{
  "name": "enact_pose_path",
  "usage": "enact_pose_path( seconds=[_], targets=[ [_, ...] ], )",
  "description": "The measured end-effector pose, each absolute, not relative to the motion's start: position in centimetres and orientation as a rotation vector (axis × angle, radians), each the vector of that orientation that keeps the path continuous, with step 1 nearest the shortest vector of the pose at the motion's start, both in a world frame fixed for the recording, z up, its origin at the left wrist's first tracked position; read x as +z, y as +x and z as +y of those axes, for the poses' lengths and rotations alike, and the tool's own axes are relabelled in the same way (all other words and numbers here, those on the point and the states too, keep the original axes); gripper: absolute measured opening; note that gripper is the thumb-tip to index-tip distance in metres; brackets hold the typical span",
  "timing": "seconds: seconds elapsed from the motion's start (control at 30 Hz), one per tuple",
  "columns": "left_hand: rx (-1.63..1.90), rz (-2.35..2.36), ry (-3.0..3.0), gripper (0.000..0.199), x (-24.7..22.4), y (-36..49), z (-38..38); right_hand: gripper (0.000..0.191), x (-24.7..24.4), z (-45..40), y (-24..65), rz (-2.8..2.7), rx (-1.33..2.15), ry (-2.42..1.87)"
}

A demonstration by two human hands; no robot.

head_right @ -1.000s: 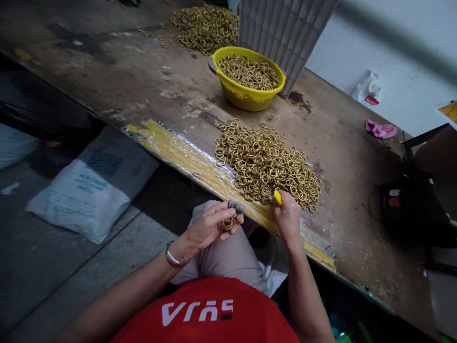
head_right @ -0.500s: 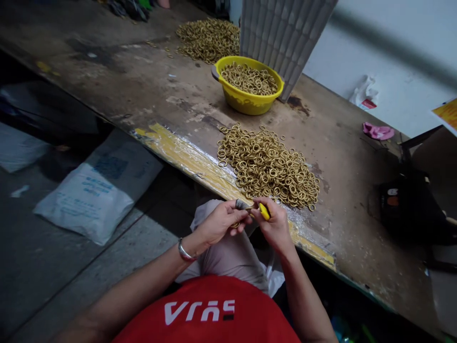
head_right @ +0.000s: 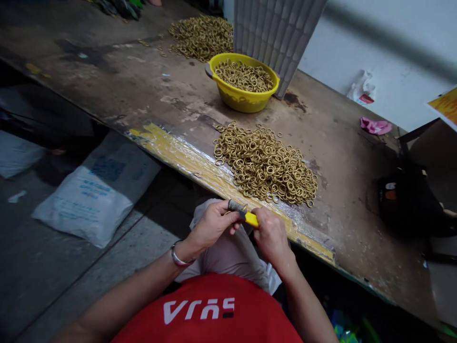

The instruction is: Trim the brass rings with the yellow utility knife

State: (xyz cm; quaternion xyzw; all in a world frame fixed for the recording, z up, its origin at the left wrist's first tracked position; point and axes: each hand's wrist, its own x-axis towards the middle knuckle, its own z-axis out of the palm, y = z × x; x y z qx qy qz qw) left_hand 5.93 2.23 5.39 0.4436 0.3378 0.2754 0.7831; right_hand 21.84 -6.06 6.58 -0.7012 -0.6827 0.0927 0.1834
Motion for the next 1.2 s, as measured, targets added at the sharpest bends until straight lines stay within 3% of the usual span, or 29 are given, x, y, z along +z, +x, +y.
enact_pose_path(
  seconds=[0.27,0.47,0.63,0.8,1.1,1.2],
  targets=[
    [0.525,0.737,1.189,0.01,5.3,5.3,3.0,0.018,6.2,-5.1,21.6,-2.024,0.048,-2.179],
    [0.389,0.699,1.2,0.01,6.4,3.8,2.4,0.025,5.2,-3.3,25.1,-1.691,-0.073,-2.569],
    [0.378,0.614,1.004,0.024,4.6,4.0,2.1,0.032,4.7,-1.5,26.2,-1.759,-0.023,-2.344],
    [0.492,0.545,0.742,0.033,3.7,4.3,2.7,0.016,4.0,-0.4,26.5,-1.762,0.115,-2.276],
    [0.568,0.686,0.845,0.033,3.6,5.4,4.1,0.019,7.6,-2.8,24.3,-1.872,0.662,-1.693],
    [0.49,0.692,0.92,0.033,3.5,5.7,3.8,0.019,8.3,-3.4,23.3,-1.925,0.667,-1.626]
  ],
)
